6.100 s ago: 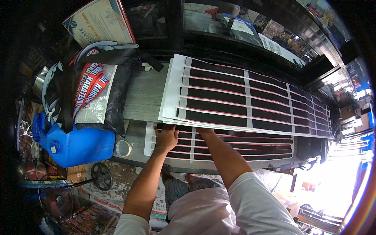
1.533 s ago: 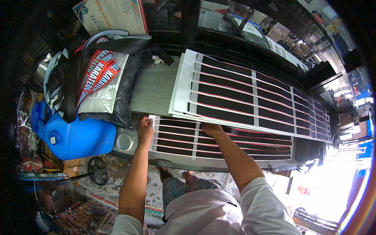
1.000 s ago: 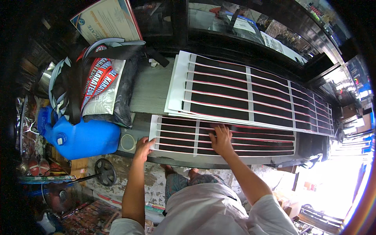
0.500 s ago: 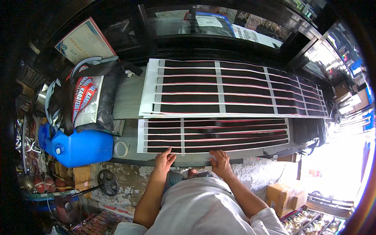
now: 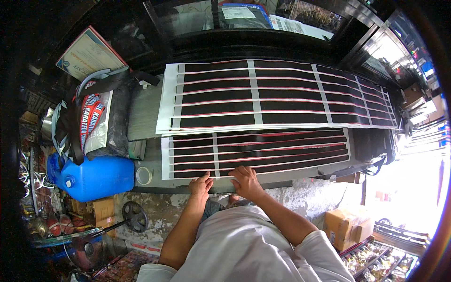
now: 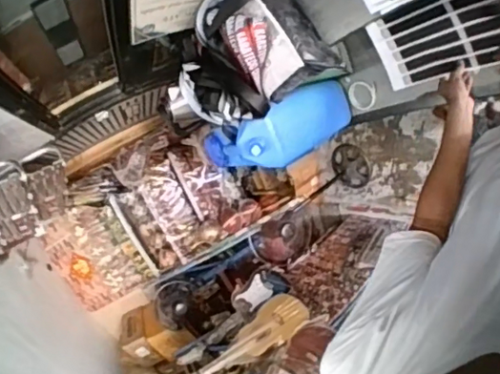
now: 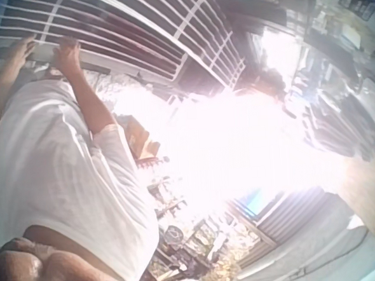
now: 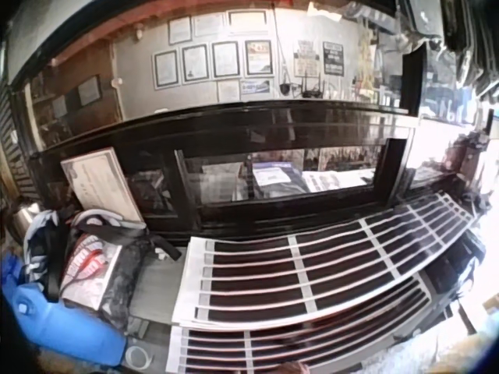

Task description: The person is assembling solar panels by hand, aligning and securing white frames onto black panels with red lines. The person repeatedly positions the frames, adjusts alignment, and presses them into place on a workbench.

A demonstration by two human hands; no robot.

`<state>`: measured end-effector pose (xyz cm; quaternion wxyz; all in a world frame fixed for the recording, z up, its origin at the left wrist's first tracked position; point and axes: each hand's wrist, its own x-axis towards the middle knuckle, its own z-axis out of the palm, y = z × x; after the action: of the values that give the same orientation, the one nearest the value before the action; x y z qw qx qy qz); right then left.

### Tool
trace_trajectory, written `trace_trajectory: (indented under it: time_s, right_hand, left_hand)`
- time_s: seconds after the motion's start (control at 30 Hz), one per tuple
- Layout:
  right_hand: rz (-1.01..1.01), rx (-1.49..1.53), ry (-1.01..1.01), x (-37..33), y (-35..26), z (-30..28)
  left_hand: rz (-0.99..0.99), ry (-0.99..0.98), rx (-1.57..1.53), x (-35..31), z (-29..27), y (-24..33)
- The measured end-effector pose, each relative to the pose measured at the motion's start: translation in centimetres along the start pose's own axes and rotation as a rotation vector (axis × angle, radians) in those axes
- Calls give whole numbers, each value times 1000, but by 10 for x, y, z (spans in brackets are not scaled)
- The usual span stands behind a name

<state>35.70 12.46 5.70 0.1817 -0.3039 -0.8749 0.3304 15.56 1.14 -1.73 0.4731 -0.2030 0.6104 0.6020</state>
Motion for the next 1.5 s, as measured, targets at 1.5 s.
trace_trajectory:
  time_s: [1.5]
  right_hand:
    - [-270,-244,-13,36,-15,36]
  left_hand:
    - [18,-139,-26,-36,-7,24]
